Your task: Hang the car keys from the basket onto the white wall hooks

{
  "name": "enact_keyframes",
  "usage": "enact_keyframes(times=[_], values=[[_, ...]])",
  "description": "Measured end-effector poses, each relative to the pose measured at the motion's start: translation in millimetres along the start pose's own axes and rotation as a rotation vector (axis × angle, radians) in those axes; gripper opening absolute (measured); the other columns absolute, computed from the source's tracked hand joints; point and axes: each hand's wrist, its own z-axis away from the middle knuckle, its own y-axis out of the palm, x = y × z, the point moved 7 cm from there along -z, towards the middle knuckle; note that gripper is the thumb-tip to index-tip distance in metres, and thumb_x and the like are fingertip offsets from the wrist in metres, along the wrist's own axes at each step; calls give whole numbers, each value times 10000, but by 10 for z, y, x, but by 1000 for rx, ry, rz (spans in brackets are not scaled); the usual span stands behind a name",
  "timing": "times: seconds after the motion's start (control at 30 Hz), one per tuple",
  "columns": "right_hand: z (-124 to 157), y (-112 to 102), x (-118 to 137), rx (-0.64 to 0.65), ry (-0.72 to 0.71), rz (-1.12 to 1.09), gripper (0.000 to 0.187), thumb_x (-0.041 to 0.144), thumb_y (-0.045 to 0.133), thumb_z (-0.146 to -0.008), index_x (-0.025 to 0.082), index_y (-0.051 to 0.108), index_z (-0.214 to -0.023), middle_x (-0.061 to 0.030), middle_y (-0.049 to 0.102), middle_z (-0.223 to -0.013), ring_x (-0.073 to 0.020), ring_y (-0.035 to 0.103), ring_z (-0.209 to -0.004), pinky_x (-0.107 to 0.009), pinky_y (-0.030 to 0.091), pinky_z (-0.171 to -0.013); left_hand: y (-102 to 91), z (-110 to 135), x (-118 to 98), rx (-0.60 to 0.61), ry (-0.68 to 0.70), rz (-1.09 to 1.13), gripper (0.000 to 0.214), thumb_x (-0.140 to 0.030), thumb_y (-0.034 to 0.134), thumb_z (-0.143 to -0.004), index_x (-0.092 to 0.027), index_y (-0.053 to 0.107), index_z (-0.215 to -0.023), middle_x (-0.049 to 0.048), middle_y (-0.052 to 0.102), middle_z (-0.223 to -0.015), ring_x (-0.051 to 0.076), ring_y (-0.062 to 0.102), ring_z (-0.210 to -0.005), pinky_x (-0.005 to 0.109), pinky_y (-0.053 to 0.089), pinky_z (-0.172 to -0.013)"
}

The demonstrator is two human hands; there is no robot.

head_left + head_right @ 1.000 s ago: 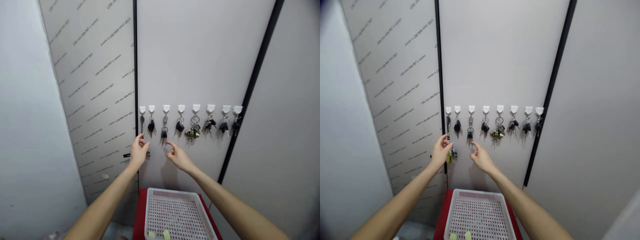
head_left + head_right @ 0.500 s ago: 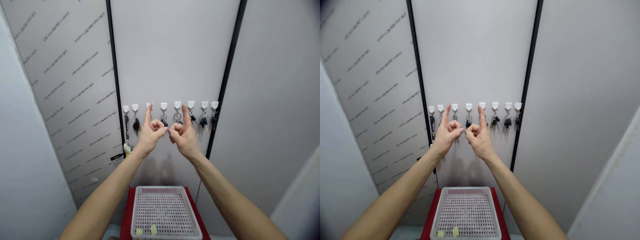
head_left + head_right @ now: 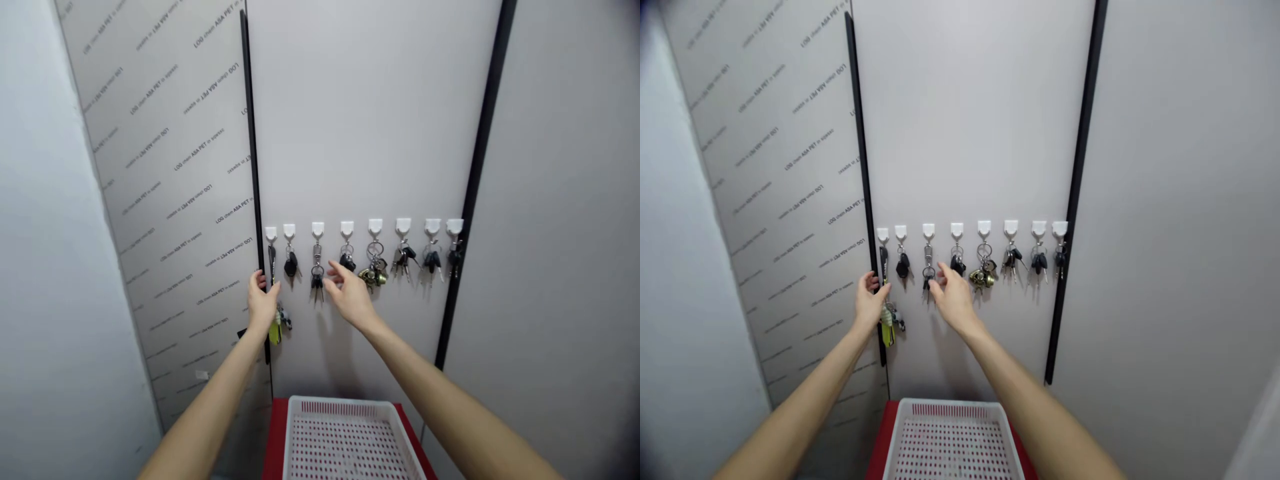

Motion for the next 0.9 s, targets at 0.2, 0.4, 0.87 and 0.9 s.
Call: enact_keyframes(times=[0.2,0.4,0.87,0.9], values=[[-305,209,15,-66,40,114,294,290,413,-621,145,508,-858,-19,538,-592,-125,475,-560,-252,364,-579,292,-75,76,322,-71,-3,190,-331,445,-604,-142,462,-621,-11,475,-522,86,445,-473,211,350,-475],[-518,59,240,-159,-15,-125,197,307,349,-642,157,457,-574,13,488,-532,-92,437,-502,-209,344,-504,203,-128,-157,309,-175,324,176,-300,378,-655,-137,432,-615,-68,367,-393,32,346,-331,151,291,-362],[-418,602,306,-64,147,60,317,372,492,-545,161,533,-778,-20,530,-619,-115,470,-574,-218,347,-539,-104,226,-847,359,-83,639,163,-316,407,-678,-156,412,-645,-77,333,-379,26,330,-347,141,268,-374],[-422,646,315,-48,138,103,276,374,471,-565,171,545,-737,-22,535,-611,-118,470,-568,-219,341,-528,-97,364,-782,369,-117,640,175,-330,410,-674,-157,412,-648,-78,332,-377,27,326,-346,140,262,-371]])
